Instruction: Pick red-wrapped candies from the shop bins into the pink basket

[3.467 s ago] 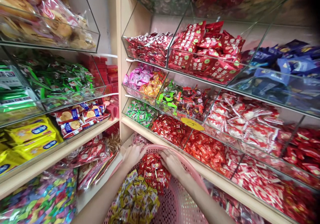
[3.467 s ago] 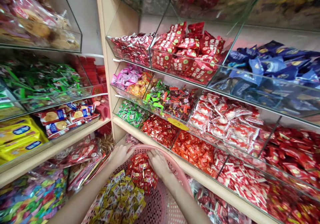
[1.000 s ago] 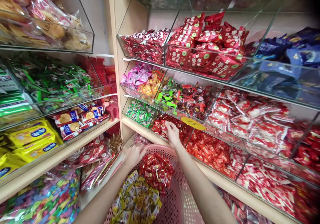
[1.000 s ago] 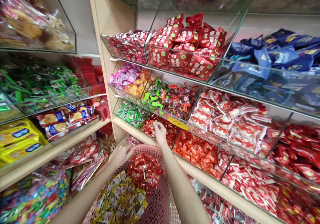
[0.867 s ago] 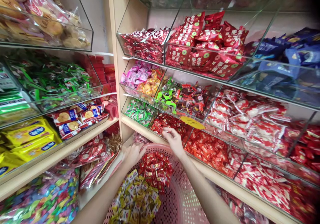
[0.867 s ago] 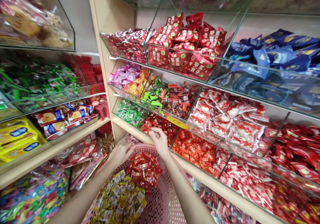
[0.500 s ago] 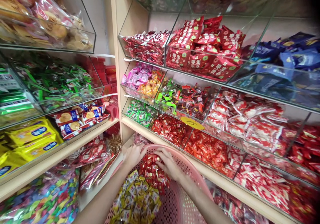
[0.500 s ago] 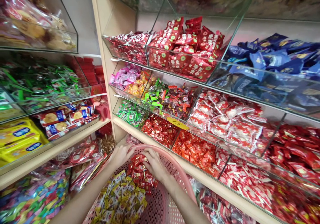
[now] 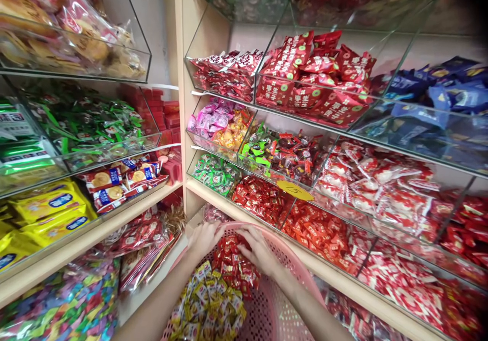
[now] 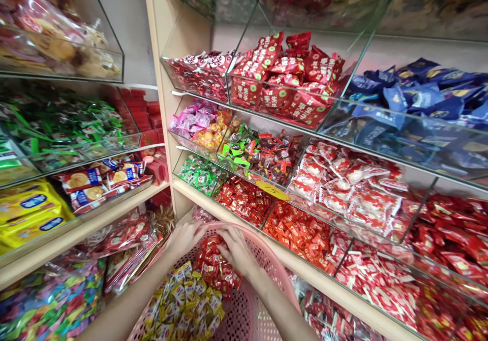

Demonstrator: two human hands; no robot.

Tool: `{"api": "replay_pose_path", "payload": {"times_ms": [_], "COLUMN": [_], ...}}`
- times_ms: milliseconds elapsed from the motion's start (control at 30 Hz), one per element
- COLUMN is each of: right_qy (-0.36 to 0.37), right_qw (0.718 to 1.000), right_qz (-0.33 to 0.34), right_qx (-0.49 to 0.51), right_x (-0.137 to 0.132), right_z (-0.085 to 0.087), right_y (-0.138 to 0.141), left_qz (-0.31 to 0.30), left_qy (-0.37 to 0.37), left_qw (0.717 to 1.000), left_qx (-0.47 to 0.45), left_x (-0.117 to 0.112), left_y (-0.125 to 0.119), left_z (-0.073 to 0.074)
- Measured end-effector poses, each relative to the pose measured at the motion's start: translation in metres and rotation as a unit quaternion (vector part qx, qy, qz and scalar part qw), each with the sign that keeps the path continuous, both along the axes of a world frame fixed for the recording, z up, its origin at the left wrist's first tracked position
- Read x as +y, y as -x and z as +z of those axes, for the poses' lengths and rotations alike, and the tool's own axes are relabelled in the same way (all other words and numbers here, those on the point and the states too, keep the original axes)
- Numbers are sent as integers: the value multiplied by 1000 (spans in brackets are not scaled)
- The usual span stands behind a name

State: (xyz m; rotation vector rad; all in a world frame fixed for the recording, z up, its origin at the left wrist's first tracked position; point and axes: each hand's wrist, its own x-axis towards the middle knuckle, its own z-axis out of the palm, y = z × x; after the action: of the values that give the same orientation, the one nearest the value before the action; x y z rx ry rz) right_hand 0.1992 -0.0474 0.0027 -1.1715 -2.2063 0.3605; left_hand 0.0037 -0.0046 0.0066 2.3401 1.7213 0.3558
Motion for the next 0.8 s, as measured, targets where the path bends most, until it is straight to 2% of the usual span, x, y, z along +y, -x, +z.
{"api": "replay_pose_path", "payload": {"times_ms": [100,200,333,433,533,633,800], "right_qy": [-36,-71,-39,12,34,7,-24], "right_qw": [998,991,977,964,953,951,967], "right_qz": [-39,-100,-209,-266,-295,-296,-251], "right_qx": [24,46,36,-15,-62,-88,-29], "right_x": [20,56,110,135,142,140,133], "right_z": [21,35,33,24,18,16,19], "right_y": [1,-1,-2,2,7,10,9], "left_qz": [7,8,6,4,9,13,5], "left_qy": [9,11,8,2,9,11,-8], "left_qw": [1000,1000,1000,1000,1000,1000,1000], "left_qx": [-3,-6,-6,-13,-21,-22,-16], "left_x": [0,-1,-2,-2,-2,-3,-2], "left_y": [0,0,1,3,4,5,6], "left_z": [2,4,5,4,4,4,2]}}
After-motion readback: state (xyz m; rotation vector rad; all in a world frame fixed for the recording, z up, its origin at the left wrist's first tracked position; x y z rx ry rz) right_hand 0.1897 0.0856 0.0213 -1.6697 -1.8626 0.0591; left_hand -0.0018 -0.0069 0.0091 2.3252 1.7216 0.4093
